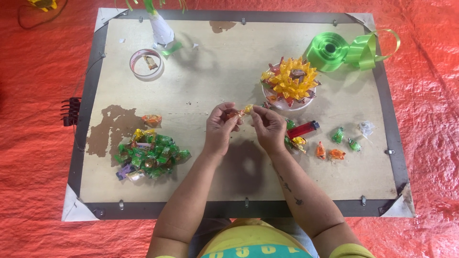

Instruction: The person prepares candy decorations by hand, taking small wrapped candies and inserting them into a floral-shaped container.

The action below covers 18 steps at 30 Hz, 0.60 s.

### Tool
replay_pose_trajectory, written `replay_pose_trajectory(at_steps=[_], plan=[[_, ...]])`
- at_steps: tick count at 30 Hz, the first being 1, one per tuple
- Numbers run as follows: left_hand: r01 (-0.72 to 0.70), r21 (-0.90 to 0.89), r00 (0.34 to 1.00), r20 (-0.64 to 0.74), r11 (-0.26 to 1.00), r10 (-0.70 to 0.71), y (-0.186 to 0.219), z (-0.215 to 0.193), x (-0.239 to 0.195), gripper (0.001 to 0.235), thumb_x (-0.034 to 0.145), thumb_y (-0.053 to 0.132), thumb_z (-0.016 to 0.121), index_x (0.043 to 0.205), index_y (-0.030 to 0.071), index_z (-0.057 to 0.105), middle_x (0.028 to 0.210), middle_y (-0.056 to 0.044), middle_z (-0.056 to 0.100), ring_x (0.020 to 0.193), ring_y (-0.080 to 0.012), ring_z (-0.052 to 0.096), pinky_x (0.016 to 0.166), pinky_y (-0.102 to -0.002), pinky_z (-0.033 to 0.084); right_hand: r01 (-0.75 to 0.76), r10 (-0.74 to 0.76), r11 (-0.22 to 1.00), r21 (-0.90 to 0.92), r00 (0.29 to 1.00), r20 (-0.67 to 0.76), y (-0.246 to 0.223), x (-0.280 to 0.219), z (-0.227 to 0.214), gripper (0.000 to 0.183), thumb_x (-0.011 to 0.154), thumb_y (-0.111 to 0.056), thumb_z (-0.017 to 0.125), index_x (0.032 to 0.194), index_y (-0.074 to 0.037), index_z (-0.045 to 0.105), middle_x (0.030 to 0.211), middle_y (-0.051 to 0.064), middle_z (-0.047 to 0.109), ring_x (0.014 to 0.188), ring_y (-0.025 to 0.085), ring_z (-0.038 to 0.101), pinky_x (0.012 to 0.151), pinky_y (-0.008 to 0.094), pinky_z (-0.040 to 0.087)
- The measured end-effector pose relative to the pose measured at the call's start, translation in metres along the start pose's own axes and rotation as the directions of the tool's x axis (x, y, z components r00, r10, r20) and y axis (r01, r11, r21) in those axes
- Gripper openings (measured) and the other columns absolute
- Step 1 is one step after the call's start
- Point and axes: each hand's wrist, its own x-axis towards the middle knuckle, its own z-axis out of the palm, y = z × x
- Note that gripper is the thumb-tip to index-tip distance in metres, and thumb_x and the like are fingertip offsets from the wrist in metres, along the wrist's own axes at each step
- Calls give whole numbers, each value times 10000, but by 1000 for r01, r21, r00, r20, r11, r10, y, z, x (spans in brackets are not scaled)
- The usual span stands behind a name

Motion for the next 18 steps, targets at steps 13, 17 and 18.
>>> replay_pose_trajectory(at_steps=[13,17,18], plan=[[-57,158,998,-11,986,60,-21,-10,8,387,878,-28,758,1249,54,680,933,-69,689,780,-69,629,620,-194,578,215,-212,953,-213,976,37,14,-4,4,144,867,-41,815,998,-94,841,768,110,731,636,225,720,593,314,590],[-41,163,998,-34,986,47,-14,-4,6,396,869,-11,777,1246,46,670,935,-84,703,779,-85,646,638,-201,587,247,-243,943,-225,969,45,9,-4,6,167,856,-20,818,1008,-84,836,795,130,742,651,262,731,601,331,600],[-23,154,998,-50,988,31,-13,-3,6,405,867,6,789,1248,52,663,958,-97,716,790,-104,674,662,-215,605,259,-259,941,-220,965,30,6,-4,7,189,845,-5,823,1018,-81,833,799,138,738,656,271,732,603,335,601]])
